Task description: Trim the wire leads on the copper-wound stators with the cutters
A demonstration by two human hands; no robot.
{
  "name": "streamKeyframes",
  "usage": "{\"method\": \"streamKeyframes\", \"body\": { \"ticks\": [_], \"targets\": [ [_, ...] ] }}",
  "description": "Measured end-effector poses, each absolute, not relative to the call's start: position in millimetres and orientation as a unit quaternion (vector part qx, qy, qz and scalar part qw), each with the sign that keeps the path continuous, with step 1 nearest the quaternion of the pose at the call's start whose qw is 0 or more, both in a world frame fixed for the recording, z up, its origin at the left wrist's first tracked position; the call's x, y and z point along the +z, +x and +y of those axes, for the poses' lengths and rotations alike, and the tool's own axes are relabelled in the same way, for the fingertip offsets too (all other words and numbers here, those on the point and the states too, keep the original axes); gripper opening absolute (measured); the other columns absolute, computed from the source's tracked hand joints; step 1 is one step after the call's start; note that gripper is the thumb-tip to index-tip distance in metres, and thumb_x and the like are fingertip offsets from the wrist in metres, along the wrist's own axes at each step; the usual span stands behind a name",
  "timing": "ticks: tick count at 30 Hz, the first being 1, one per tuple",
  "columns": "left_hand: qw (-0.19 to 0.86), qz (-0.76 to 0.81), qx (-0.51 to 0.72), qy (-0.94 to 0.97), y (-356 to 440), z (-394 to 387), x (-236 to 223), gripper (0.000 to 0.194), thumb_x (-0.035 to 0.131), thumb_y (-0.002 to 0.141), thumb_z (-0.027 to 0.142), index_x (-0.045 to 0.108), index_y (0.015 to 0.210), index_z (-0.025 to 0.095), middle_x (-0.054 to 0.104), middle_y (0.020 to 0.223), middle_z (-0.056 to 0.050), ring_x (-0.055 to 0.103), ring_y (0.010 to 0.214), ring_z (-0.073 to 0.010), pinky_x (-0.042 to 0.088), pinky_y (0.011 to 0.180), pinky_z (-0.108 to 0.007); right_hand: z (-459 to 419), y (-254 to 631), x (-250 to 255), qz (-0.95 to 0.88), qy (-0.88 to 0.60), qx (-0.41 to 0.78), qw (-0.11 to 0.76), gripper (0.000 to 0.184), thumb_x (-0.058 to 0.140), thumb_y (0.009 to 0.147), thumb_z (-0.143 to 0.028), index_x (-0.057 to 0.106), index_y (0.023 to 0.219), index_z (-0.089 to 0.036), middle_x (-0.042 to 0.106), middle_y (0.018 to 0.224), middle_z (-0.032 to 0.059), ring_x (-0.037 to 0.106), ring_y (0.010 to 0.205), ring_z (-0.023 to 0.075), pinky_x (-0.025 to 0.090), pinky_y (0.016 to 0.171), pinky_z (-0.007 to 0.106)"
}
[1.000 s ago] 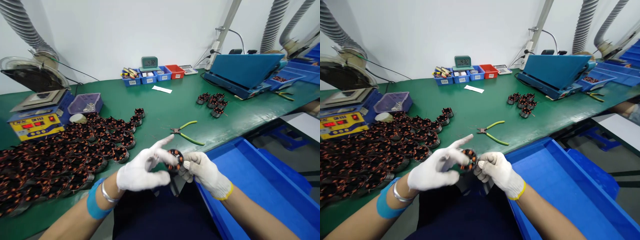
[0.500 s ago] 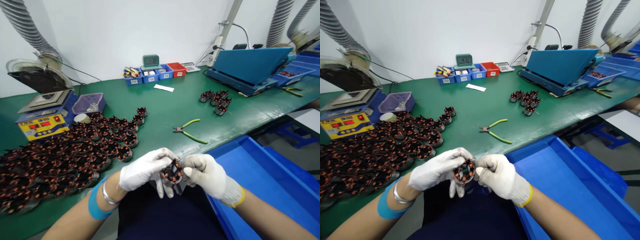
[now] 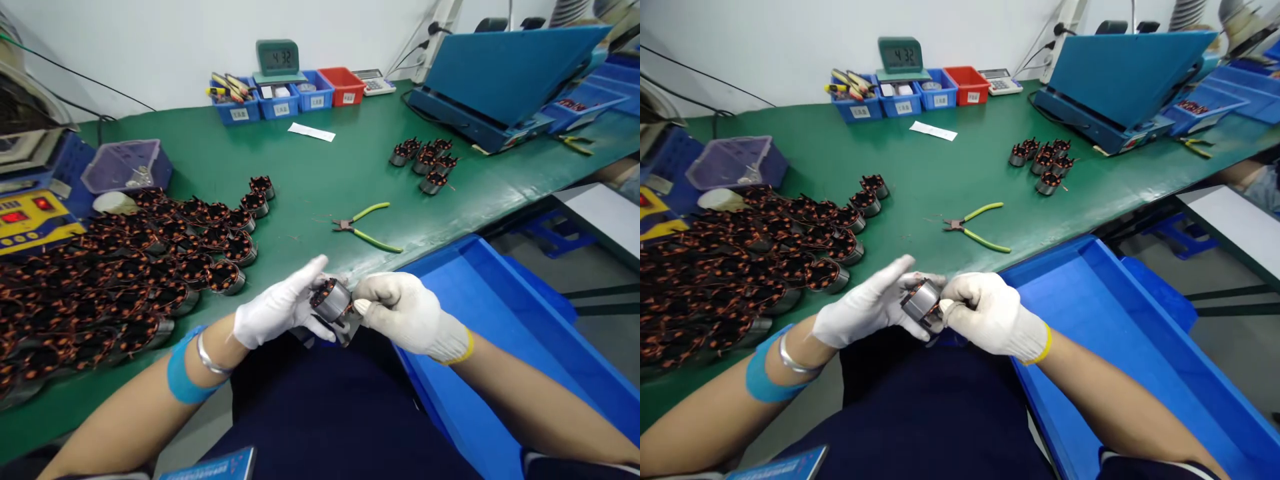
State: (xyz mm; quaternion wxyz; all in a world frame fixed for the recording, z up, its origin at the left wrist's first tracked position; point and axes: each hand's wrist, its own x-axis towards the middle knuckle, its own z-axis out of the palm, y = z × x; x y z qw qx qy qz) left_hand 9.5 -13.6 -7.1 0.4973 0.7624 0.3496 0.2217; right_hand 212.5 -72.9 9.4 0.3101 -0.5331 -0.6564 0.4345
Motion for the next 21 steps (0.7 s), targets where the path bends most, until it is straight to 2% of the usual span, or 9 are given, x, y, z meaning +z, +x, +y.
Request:
{"method": "streamKeyframes", "body": {
  "ticks": [2, 4, 6, 8, 10, 12, 16, 18, 21],
  "targets": [
    [0.529, 0.343, 0.193, 0.752, 12.2, -13.4, -8.4, 0.046, 0.037, 0.098, 0.05, 0.063, 0.11, 0.014, 0.071, 0.09, -0.01, 0.072, 0.078, -0.0208, 0.061, 0.07, -0.036, -69.2, 212.2, 6.9, -0.709, -0.534, 0.353, 0.297, 0.016, 0.056, 0.076, -0.026, 0.061, 0.063, -0.018, 0.061, 0.064, 0.0018, 0.053, 0.06, 0.0126, 0.039, 0.057, 0.026],
    [0.464, 0.347, 0.241, 0.778, 13.0, -17.2, -12.6, 0.039, 0.052, 0.09, 0.043, 0.058, 0.118, 0.015, 0.069, 0.102, -0.01, 0.07, 0.091, -0.0225, 0.06, 0.083, -0.039, -66.1, 211.9, 5.7, -0.711, -0.553, 0.322, 0.29, 0.016, 0.055, 0.076, -0.027, 0.061, 0.064, -0.018, 0.062, 0.066, 0.0021, 0.053, 0.062, 0.0132, 0.039, 0.058, 0.026],
    [0.335, 0.335, 0.316, 0.822, 12.9, -21.9, -17.0, 0.051, 0.065, 0.08, 0.034, 0.053, 0.127, 0.018, 0.064, 0.12, -0.013, 0.065, 0.11, -0.0254, 0.054, 0.097, -0.041, -64.1, 211.2, 5.4, -0.664, -0.57, 0.378, 0.303, 0.02, 0.055, 0.077, -0.031, 0.059, 0.063, -0.018, 0.059, 0.06, 0.0014, 0.051, 0.057, 0.0123, 0.038, 0.053, 0.026],
    [0.288, 0.322, 0.335, 0.837, 13.2, -24.3, -18.9, 0.07, 0.071, 0.072, 0.03, 0.046, 0.136, 0.018, 0.054, 0.134, -0.016, 0.06, 0.12, -0.0277, 0.051, 0.102, -0.043, -62.6, 209.6, 4.0, -0.575, -0.559, 0.494, 0.337, 0.023, 0.057, 0.076, -0.037, 0.057, 0.063, -0.019, 0.057, 0.055, 0.0003, 0.047, 0.049, 0.0106, 0.037, 0.047, 0.024],
    [0.349, 0.344, 0.296, 0.82, 14.3, -22.9, -18.5, 0.071, 0.071, 0.072, 0.033, 0.045, 0.136, 0.017, 0.057, 0.131, -0.015, 0.064, 0.112, -0.026, 0.055, 0.097, -0.041, -60.6, 206.9, -0.7, -0.491, -0.538, 0.578, 0.368, 0.024, 0.063, 0.071, -0.041, 0.057, 0.064, -0.018, 0.059, 0.055, 0.0003, 0.046, 0.045, 0.0092, 0.039, 0.044, 0.023],
    [0.411, 0.36, 0.254, 0.798, 15.5, -18.6, -18.0, 0.058, 0.069, 0.074, 0.039, 0.052, 0.125, 0.017, 0.066, 0.116, -0.01, 0.069, 0.1, -0.0226, 0.057, 0.091, -0.039, -57.1, 204.0, -9.1, -0.442, -0.535, 0.608, 0.387, 0.026, 0.068, 0.065, -0.041, 0.057, 0.064, -0.018, 0.06, 0.056, 0.0002, 0.047, 0.044, 0.0082, 0.04, 0.044, 0.022],
    [0.288, 0.334, 0.331, 0.834, 15.8, -9.0, -23.5, 0.04, 0.067, 0.077, 0.034, 0.055, 0.112, 0.019, 0.067, 0.111, -0.008, 0.066, 0.104, -0.0213, 0.054, 0.094, -0.037, -48.2, 205.0, -24.5, -0.414, -0.542, 0.621, 0.386, 0.03, 0.063, 0.067, -0.048, 0.054, 0.064, -0.019, 0.061, 0.057, 0.0018, 0.052, 0.046, 0.0109, 0.043, 0.045, 0.024],
    [0.221, 0.33, 0.36, 0.844, 15.0, -6.2, -28.0, 0.04, 0.064, 0.079, 0.028, 0.052, 0.116, 0.019, 0.065, 0.112, -0.008, 0.065, 0.106, -0.0205, 0.054, 0.093, -0.035, -45.4, 211.2, -25.1, -0.497, -0.572, 0.533, 0.376, 0.031, 0.057, 0.075, -0.049, 0.061, 0.077, -0.018, 0.067, 0.07, 0.0067, 0.062, 0.059, 0.0166, 0.052, 0.055, 0.031],
    [0.185, 0.356, 0.36, 0.843, 13.7, -4.3, -32.6, 0.044, 0.065, 0.079, 0.026, 0.049, 0.12, 0.019, 0.064, 0.112, -0.008, 0.065, 0.106, -0.0205, 0.053, 0.092, -0.034, -42.8, 221.6, -19.3, -0.713, -0.561, 0.221, 0.358, 0.042, 0.059, 0.08, -0.044, 0.062, 0.11, -0.014, 0.068, 0.11, 0.0156, 0.065, 0.102, 0.0283, 0.053, 0.09, 0.046]
  ]
}}
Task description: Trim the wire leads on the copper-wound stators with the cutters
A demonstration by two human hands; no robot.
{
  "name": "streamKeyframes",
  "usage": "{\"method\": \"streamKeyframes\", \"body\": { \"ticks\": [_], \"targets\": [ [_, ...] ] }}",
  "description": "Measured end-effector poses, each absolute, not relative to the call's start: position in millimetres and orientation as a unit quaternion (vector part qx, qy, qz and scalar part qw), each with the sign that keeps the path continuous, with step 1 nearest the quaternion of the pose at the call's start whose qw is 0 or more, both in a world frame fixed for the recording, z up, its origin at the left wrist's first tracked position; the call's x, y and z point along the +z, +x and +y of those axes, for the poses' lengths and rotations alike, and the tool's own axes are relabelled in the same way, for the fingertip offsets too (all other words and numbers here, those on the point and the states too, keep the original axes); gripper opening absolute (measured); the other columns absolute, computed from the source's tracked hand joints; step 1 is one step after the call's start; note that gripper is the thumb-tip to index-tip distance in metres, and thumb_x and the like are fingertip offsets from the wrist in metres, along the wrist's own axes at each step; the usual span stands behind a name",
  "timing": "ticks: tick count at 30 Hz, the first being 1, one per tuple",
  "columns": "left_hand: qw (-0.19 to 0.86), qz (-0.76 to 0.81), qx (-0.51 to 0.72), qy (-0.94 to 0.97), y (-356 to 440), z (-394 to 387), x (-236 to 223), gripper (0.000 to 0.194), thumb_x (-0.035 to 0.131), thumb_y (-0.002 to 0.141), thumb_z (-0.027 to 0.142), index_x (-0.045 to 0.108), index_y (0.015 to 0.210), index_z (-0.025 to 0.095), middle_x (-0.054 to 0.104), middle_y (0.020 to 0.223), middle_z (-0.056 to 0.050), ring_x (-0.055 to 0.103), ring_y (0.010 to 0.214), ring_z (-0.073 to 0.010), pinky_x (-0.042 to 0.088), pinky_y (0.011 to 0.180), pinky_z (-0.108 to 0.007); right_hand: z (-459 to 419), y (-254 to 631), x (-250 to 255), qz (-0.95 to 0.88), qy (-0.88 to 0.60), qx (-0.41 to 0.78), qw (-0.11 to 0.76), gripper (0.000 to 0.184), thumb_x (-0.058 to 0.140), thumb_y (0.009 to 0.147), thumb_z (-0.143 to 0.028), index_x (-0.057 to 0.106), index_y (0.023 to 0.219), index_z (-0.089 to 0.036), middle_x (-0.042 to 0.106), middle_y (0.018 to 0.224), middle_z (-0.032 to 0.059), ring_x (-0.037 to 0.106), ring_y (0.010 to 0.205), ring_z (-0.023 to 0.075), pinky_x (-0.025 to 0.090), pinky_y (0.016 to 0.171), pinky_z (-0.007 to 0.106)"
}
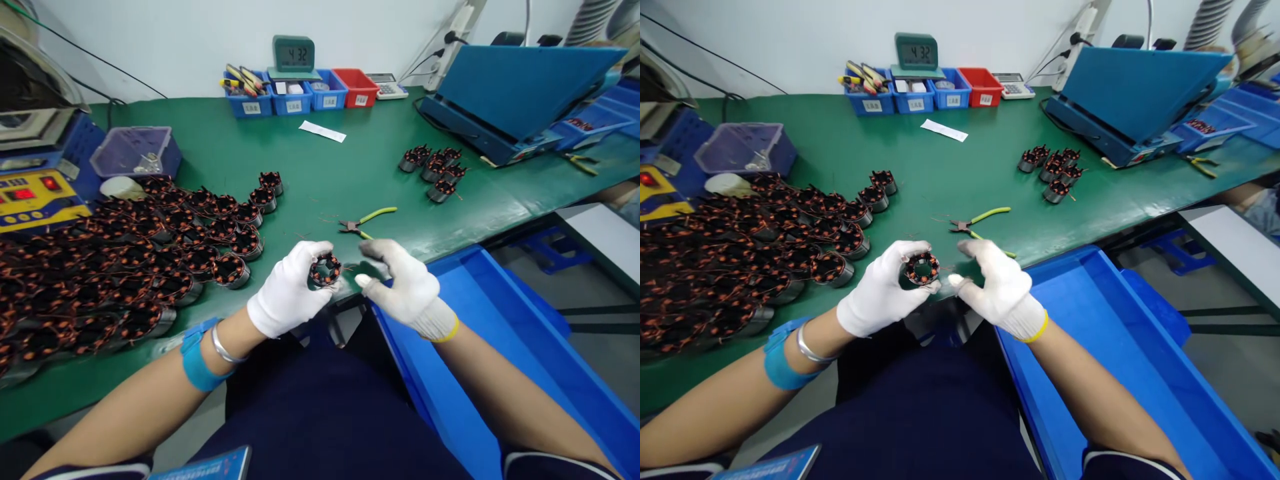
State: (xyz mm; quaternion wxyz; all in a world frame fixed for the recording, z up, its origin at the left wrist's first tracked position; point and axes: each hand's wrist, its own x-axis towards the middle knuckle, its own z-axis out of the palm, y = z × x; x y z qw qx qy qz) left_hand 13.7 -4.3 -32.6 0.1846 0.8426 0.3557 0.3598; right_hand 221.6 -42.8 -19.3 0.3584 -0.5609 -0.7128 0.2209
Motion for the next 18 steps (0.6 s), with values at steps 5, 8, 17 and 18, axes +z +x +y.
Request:
{"method": "streamKeyframes", "body": {
  "ticks": [5, 8, 17, 18],
  "targets": [
    [0.18, 0.331, 0.346, 0.859, 12.6, -3.3, -33.7, 0.047, 0.064, 0.081, 0.027, 0.047, 0.124, 0.019, 0.062, 0.117, -0.008, 0.063, 0.11, -0.0213, 0.052, 0.096, -0.036, -33.2, 222.0, -14.7, -0.88, -0.417, -0.082, 0.213, 0.024, 0.049, 0.089, -0.023, 0.066, 0.105, -0.018, 0.07, 0.102, 0.0108, 0.061, 0.109, 0.0282, 0.032, 0.111, 0.056],
    [0.19, 0.365, 0.303, 0.859, 11.7, -1.1, -33.2, 0.045, 0.064, 0.08, 0.029, 0.05, 0.122, 0.019, 0.062, 0.116, -0.008, 0.064, 0.107, -0.0227, 0.052, 0.094, -0.037, -23.2, 230.7, -14.3, -0.888, -0.432, -0.096, 0.124, 0.025, 0.045, 0.092, -0.019, 0.069, 0.092, -0.022, 0.071, 0.092, 0.0087, 0.063, 0.101, 0.0255, 0.028, 0.113, 0.055],
    [0.193, 0.517, 0.204, 0.809, 10.4, 13.6, -27.4, 0.051, 0.066, 0.072, 0.039, 0.053, 0.118, 0.021, 0.06, 0.116, -0.006, 0.064, 0.105, -0.0247, 0.052, 0.092, -0.037, 43.4, 302.9, -17.9, -0.802, -0.592, -0.017, 0.077, 0.105, 0.076, 0.055, -0.063, 0.046, 0.142, -0.011, 0.038, 0.152, 0.021, 0.032, 0.138, 0.0456, 0.036, 0.108, 0.058],
    [0.202, 0.512, 0.206, 0.809, 10.2, 15.9, -27.0, 0.044, 0.065, 0.074, 0.039, 0.055, 0.113, 0.022, 0.061, 0.114, -0.005, 0.064, 0.103, -0.0233, 0.052, 0.092, -0.036, 51.5, 305.4, -19.3, -0.803, -0.595, 0.001, 0.043, 0.119, 0.079, 0.049, -0.064, 0.039, 0.147, -0.009, 0.032, 0.155, 0.0227, 0.027, 0.141, 0.0474, 0.033, 0.109, 0.058]
  ]
}}
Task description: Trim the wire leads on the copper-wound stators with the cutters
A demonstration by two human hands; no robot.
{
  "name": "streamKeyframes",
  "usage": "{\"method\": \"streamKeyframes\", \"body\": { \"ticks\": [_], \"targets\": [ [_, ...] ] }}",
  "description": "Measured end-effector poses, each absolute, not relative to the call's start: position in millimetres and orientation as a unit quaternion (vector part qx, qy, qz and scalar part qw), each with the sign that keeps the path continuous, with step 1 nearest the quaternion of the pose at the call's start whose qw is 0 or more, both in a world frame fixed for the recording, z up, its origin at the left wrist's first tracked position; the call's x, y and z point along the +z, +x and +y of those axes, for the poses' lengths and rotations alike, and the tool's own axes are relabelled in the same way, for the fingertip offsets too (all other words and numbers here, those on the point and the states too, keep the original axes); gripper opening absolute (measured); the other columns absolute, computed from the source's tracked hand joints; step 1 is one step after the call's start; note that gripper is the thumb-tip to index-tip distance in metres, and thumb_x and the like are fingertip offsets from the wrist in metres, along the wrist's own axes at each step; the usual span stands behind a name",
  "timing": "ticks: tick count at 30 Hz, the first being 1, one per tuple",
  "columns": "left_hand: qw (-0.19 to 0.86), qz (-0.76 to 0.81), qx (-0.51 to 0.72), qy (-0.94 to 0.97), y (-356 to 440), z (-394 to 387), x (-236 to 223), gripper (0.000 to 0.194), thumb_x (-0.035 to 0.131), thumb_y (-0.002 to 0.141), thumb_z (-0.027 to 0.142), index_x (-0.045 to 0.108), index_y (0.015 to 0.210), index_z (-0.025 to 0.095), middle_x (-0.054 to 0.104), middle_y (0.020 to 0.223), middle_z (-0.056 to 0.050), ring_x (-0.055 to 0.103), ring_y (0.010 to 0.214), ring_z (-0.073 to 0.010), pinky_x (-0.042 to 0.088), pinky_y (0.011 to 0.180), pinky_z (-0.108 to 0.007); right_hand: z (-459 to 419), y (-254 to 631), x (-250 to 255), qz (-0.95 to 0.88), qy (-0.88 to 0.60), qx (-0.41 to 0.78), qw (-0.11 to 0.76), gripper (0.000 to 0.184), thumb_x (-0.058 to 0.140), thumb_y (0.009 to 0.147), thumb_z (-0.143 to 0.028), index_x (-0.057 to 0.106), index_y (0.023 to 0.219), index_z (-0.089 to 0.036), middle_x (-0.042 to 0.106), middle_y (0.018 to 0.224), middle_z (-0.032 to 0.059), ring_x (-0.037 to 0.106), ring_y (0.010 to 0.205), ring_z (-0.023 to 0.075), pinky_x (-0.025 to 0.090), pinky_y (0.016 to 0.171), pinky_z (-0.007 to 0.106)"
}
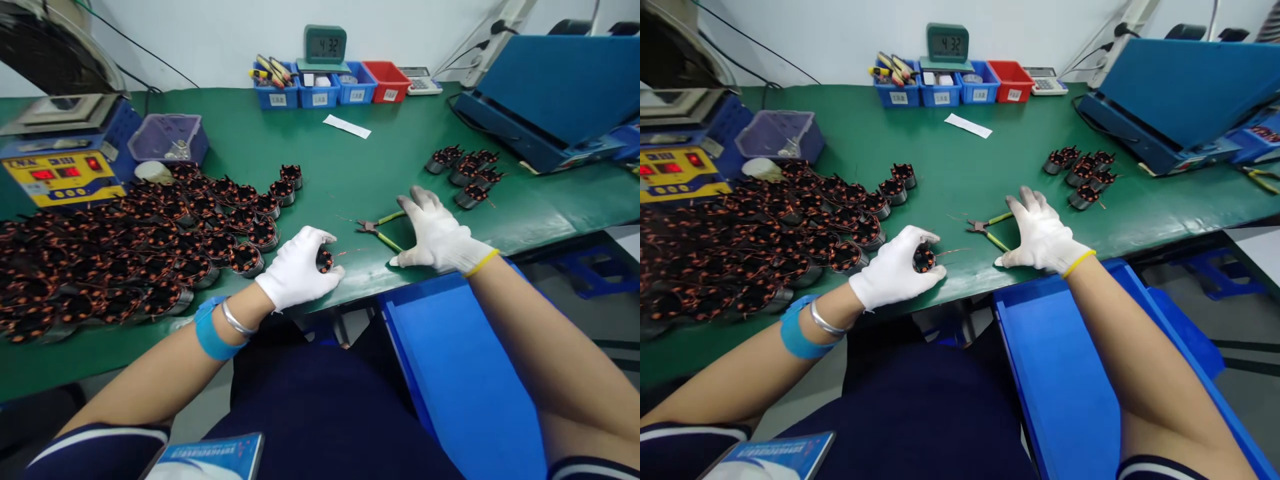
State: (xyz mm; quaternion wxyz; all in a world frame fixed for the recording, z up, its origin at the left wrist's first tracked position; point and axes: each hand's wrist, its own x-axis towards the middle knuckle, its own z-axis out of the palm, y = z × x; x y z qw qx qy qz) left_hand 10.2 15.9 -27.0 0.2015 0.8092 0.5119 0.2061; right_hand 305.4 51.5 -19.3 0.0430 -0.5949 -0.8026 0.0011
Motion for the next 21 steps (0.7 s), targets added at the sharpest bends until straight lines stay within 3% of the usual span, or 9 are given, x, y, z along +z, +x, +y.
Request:
{"method": "streamKeyframes", "body": {
  "ticks": [3, 8, 11, 14, 18, 21],
  "targets": [
    [0.201, 0.501, 0.189, 0.82, 7.9, 23.3, -27.3, 0.022, 0.056, 0.08, 0.033, 0.057, 0.098, 0.021, 0.063, 0.104, -0.004, 0.063, 0.095, -0.0218, 0.051, 0.088, -0.037, 64.7, 310.6, -19.6, -0.8, -0.596, 0.057, -0.032, 0.116, 0.075, 0.057, -0.063, 0.034, 0.15, -0.006, 0.035, 0.153, 0.0242, 0.033, 0.139, 0.0443, 0.036, 0.109, 0.053],
    [0.159, 0.511, 0.173, 0.827, 2.4, 30.3, -30.9, 0.017, 0.05, 0.085, 0.034, 0.056, 0.095, 0.02, 0.06, 0.097, -0.007, 0.059, 0.095, -0.0245, 0.049, 0.084, -0.039, 48.9, 308.5, -5.2, -0.779, -0.617, 0.017, -0.107, 0.092, 0.056, 0.075, -0.073, 0.04, 0.148, -0.019, 0.048, 0.141, 0.0201, 0.051, 0.12, 0.0433, 0.048, 0.087, 0.053],
    [0.174, 0.511, 0.186, 0.821, 2.4, 31.1, -32.6, 0.018, 0.048, 0.088, 0.035, 0.056, 0.094, 0.02, 0.06, 0.097, -0.007, 0.058, 0.094, -0.0241, 0.048, 0.085, -0.039, 31.2, 291.7, 4.7, -0.765, -0.622, -0.02, -0.164, 0.07, 0.045, 0.086, -0.064, 0.048, 0.14, -0.018, 0.059, 0.119, 0.0194, 0.06, 0.102, 0.039, 0.05, 0.074, 0.047],
    [0.199, 0.524, 0.192, 0.805, 4.5, 33.0, -32.6, 0.014, 0.05, 0.085, 0.033, 0.056, 0.088, 0.021, 0.06, 0.093, -0.005, 0.058, 0.091, -0.0228, 0.048, 0.083, -0.038, 19.0, 269.9, 7.9, -0.751, -0.625, -0.06, -0.201, 0.05, 0.042, 0.09, -0.05, 0.06, 0.117, -0.012, 0.061, 0.102, 0.018, 0.064, 0.088, 0.0359, 0.048, 0.066, 0.043],
    [0.245, 0.518, 0.218, 0.79, 6.3, 37.0, -32.2, 0.012, 0.049, 0.083, 0.029, 0.056, 0.079, 0.021, 0.062, 0.084, -0.003, 0.06, 0.081, -0.0199, 0.048, 0.077, -0.035, 18.6, 259.2, -5.1, -0.716, -0.67, -0.104, -0.167, 0.036, 0.04, 0.09, -0.033, 0.064, 0.1, -0.009, 0.061, 0.097, 0.0204, 0.064, 0.081, 0.037, 0.048, 0.061, 0.044],
    [0.278, 0.504, 0.25, 0.779, 6.5, 38.5, -33.7, 0.013, 0.05, 0.082, 0.03, 0.057, 0.077, 0.02, 0.063, 0.081, -0.003, 0.061, 0.078, -0.019, 0.048, 0.076, -0.034, 23.9, 269.4, -23.6, -0.717, -0.692, -0.066, -0.041, 0.038, 0.045, 0.086, -0.028, 0.062, 0.115, -0.011, 0.062, 0.114, 0.0211, 0.062, 0.098, 0.0377, 0.05, 0.074, 0.046]
  ]
}}
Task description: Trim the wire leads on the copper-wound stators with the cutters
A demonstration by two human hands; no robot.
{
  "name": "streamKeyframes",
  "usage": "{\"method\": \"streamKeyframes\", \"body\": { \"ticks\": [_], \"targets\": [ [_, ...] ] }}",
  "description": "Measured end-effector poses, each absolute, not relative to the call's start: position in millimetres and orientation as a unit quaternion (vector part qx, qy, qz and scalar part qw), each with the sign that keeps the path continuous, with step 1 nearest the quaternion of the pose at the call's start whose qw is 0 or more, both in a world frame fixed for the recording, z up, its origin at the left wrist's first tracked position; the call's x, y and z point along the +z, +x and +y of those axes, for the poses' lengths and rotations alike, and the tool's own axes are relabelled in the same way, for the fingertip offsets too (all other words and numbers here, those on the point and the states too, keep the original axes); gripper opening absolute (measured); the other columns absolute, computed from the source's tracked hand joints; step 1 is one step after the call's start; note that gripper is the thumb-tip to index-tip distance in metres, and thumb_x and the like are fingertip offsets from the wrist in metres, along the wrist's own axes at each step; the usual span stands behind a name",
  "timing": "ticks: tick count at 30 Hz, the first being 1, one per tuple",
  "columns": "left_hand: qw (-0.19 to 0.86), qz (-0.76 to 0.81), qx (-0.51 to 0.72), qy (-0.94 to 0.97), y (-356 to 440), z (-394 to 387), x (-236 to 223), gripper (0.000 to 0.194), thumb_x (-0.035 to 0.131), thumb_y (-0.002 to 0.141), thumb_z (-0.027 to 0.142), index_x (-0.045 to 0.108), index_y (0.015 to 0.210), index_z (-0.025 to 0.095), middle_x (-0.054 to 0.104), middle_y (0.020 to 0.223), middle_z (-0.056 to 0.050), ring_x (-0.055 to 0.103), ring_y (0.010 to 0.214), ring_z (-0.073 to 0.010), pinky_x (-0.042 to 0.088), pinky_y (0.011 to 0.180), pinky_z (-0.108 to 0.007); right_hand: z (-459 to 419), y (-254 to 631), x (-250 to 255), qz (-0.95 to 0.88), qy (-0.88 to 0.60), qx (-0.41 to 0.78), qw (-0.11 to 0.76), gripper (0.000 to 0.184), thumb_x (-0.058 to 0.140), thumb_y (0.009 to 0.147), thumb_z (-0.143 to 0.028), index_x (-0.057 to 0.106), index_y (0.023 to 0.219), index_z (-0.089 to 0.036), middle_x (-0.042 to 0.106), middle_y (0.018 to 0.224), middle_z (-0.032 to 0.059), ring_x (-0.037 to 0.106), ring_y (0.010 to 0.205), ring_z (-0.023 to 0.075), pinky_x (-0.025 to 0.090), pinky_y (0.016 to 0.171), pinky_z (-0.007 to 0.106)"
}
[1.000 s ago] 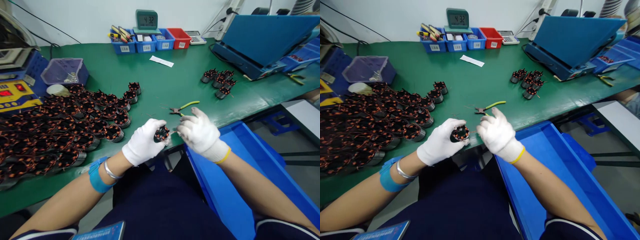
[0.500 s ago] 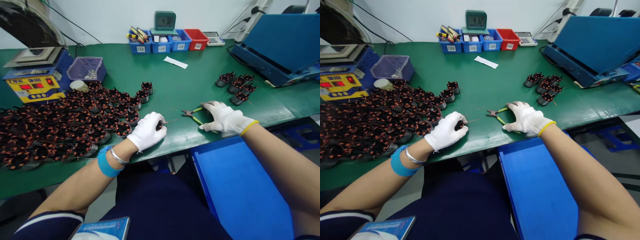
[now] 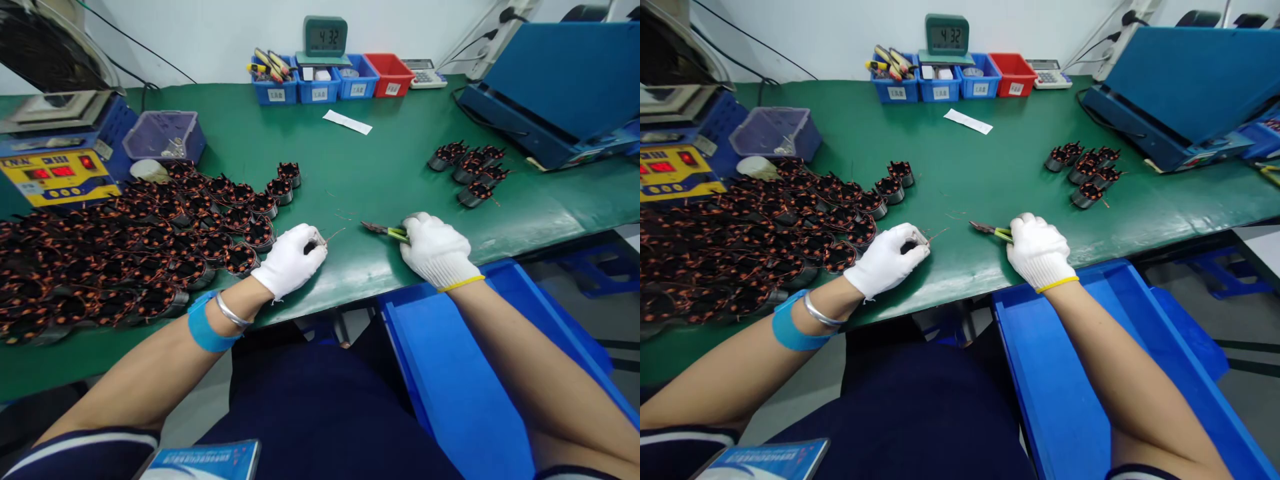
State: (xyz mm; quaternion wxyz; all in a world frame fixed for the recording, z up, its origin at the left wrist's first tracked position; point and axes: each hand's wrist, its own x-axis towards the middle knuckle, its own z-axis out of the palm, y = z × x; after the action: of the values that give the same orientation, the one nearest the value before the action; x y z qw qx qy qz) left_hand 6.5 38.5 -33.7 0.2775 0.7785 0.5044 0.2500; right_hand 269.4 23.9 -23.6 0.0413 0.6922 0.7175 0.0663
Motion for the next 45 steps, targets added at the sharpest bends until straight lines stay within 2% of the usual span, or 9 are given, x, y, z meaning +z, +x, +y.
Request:
{"method": "streamKeyframes", "body": {
  "ticks": [3, 7, 10, 13, 20, 33, 36, 41, 45],
  "targets": [
    [0.297, 0.501, 0.273, 0.766, 7.2, 38.4, -36.2, 0.013, 0.053, 0.08, 0.03, 0.059, 0.077, 0.019, 0.065, 0.08, -0.003, 0.062, 0.077, -0.0182, 0.049, 0.075, -0.033, 21.3, 275.6, -33.7, 0.716, 0.685, -0.003, -0.131, 0.059, 0.047, 0.083, -0.029, 0.045, 0.14, -0.012, 0.058, 0.127, 0.0193, 0.057, 0.113, 0.0361, 0.048, 0.09, 0.049],
    [0.305, 0.498, 0.288, 0.759, 8.8, 37.5, -38.7, 0.013, 0.055, 0.08, 0.031, 0.06, 0.077, 0.019, 0.066, 0.08, -0.002, 0.062, 0.075, -0.0173, 0.049, 0.074, -0.032, -1.3, 254.5, -21.3, 0.644, 0.639, -0.304, -0.291, 0.069, 0.05, 0.078, -0.03, 0.037, 0.144, -0.019, 0.064, 0.101, 0.0093, 0.063, 0.086, 0.0264, 0.052, 0.08, 0.045],
    [0.301, 0.504, 0.285, 0.758, 9.1, 37.6, -39.1, 0.015, 0.056, 0.081, 0.033, 0.062, 0.078, 0.019, 0.065, 0.08, -0.002, 0.061, 0.076, -0.0177, 0.049, 0.074, -0.033, -19.5, 229.7, -5.3, 0.512, 0.537, -0.62, -0.256, 0.067, 0.054, 0.071, -0.03, 0.04, 0.136, -0.023, 0.06, 0.079, 0.0001, 0.06, 0.064, 0.0189, 0.054, 0.063, 0.037],
    [0.299, 0.499, 0.271, 0.767, 8.2, 38.3, -38.2, 0.016, 0.055, 0.082, 0.033, 0.064, 0.079, 0.019, 0.065, 0.083, -0.002, 0.061, 0.079, -0.0182, 0.048, 0.077, -0.033, -26.5, 213.6, 5.4, 0.422, 0.507, -0.731, -0.176, 0.055, 0.058, 0.068, -0.026, 0.046, 0.122, -0.024, 0.057, 0.075, -0.0027, 0.061, 0.061, 0.0157, 0.053, 0.057, 0.03],
    [0.283, 0.479, 0.238, 0.796, 5.5, 39.7, -35.6, 0.019, 0.051, 0.085, 0.033, 0.065, 0.083, 0.02, 0.063, 0.086, -0.002, 0.059, 0.082, -0.0184, 0.047, 0.078, -0.033, -22.5, 206.3, 14.5, 0.479, 0.54, -0.687, -0.088, 0.027, 0.056, 0.075, -0.017, 0.049, 0.101, -0.022, 0.058, 0.073, -0.0033, 0.06, 0.06, 0.0121, 0.051, 0.052, 0.022],
    [0.278, 0.461, 0.224, 0.812, 3.5, 40.3, -34.2, 0.016, 0.051, 0.085, 0.03, 0.064, 0.081, 0.02, 0.063, 0.088, -0.003, 0.061, 0.085, -0.019, 0.049, 0.081, -0.034, -23.8, 204.2, 8.2, 0.551, 0.554, -0.62, -0.07, 0.021, 0.055, 0.081, -0.025, 0.051, 0.101, -0.023, 0.058, 0.07, -0.0034, 0.059, 0.052, 0.0119, 0.051, 0.051, 0.023],
    [0.266, 0.48, 0.244, 0.799, 5.6, 34.1, -34.4, 0.016, 0.052, 0.085, 0.031, 0.063, 0.086, 0.019, 0.066, 0.091, -0.005, 0.063, 0.089, -0.0209, 0.05, 0.083, -0.036, -19.5, 207.0, 11.4, 0.658, 0.581, -0.479, -0.003, 0.024, 0.051, 0.085, -0.033, 0.057, 0.107, -0.024, 0.067, 0.083, 0.0018, 0.065, 0.063, 0.0173, 0.051, 0.06, 0.028],
    [0.193, 0.456, 0.425, 0.758, 2.6, 20.7, -21.6, 0.029, 0.052, 0.089, 0.035, 0.056, 0.111, 0.016, 0.065, 0.111, -0.01, 0.063, 0.104, -0.0204, 0.05, 0.095, -0.035, -9.6, 205.3, 12.4, 0.758, 0.64, -0.087, 0.091, 0.044, 0.047, 0.089, -0.045, 0.056, 0.125, -0.02, 0.066, 0.11, 0.0151, 0.065, 0.095, 0.0347, 0.048, 0.072, 0.041],
    [0.039, 0.505, 0.443, 0.74, -12.3, 27.8, -4.2, 0.029, 0.051, 0.088, 0.027, 0.055, 0.115, 0.018, 0.06, 0.125, -0.013, 0.055, 0.12, -0.0257, 0.044, 0.105, -0.042, -0.9, 190.7, 8.3, 0.793, 0.608, 0.023, 0.02, 0.063, 0.062, 0.079, -0.053, 0.054, 0.129, -0.015, 0.059, 0.122, 0.0201, 0.059, 0.104, 0.0361, 0.047, 0.08, 0.043]
  ]
}}
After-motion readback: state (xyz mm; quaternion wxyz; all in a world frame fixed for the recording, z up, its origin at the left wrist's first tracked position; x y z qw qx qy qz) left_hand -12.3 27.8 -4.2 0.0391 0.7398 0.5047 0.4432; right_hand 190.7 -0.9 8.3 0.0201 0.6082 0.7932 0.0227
